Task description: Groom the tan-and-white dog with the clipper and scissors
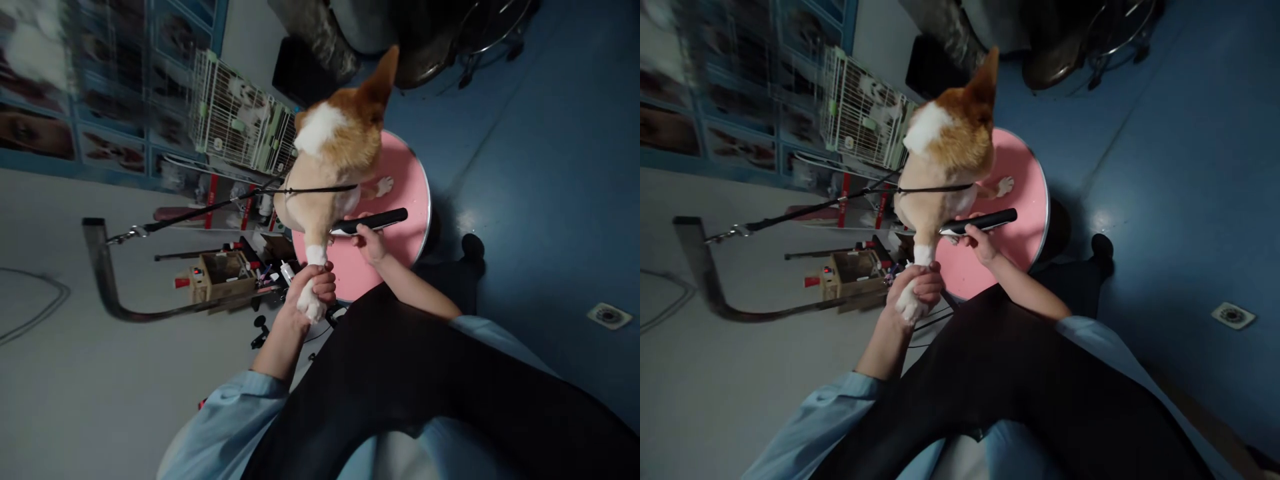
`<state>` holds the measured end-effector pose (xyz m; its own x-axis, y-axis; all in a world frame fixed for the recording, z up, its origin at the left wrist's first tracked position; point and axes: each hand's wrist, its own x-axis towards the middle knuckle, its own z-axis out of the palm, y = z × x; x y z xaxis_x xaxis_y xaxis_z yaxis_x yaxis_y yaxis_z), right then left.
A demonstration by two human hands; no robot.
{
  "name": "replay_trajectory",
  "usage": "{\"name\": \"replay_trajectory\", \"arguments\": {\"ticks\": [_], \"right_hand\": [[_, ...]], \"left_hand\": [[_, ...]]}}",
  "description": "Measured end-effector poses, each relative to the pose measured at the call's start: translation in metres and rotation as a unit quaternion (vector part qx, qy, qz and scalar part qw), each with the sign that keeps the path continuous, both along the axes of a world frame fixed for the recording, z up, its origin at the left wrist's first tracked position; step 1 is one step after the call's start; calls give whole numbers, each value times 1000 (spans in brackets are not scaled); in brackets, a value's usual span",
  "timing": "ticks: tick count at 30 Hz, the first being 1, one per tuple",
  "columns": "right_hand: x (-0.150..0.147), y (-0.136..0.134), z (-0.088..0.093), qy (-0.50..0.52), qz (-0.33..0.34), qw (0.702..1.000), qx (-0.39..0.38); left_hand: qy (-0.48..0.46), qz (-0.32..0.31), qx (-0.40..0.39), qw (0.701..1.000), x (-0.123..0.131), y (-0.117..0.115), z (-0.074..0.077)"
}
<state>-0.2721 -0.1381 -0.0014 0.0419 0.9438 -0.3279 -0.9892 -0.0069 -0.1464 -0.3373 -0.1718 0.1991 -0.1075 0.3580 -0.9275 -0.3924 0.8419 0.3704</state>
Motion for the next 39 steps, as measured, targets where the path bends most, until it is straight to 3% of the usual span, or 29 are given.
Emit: {"name": "replay_trajectory", "arguments": {"ticks": [6,10,22,30,34,39], "right_hand": [[-12,2,2,70,67,995,-23],[-14,-1,5,89,124,988,21],[2,-9,9,-33,181,983,-9],[30,2,11,-103,206,973,-6],[55,16,25,-257,188,948,19],[80,24,59,-454,234,853,105]], "left_hand": [[-36,21,11,999,-5,-3,-2],[-37,9,18,999,-9,-6,-7],[-6,-49,22,999,-18,-10,-28],[6,-89,6,996,-6,-13,-45],[43,-115,66,990,2,-23,-62],[82,-112,98,986,13,-28,-77]]}}
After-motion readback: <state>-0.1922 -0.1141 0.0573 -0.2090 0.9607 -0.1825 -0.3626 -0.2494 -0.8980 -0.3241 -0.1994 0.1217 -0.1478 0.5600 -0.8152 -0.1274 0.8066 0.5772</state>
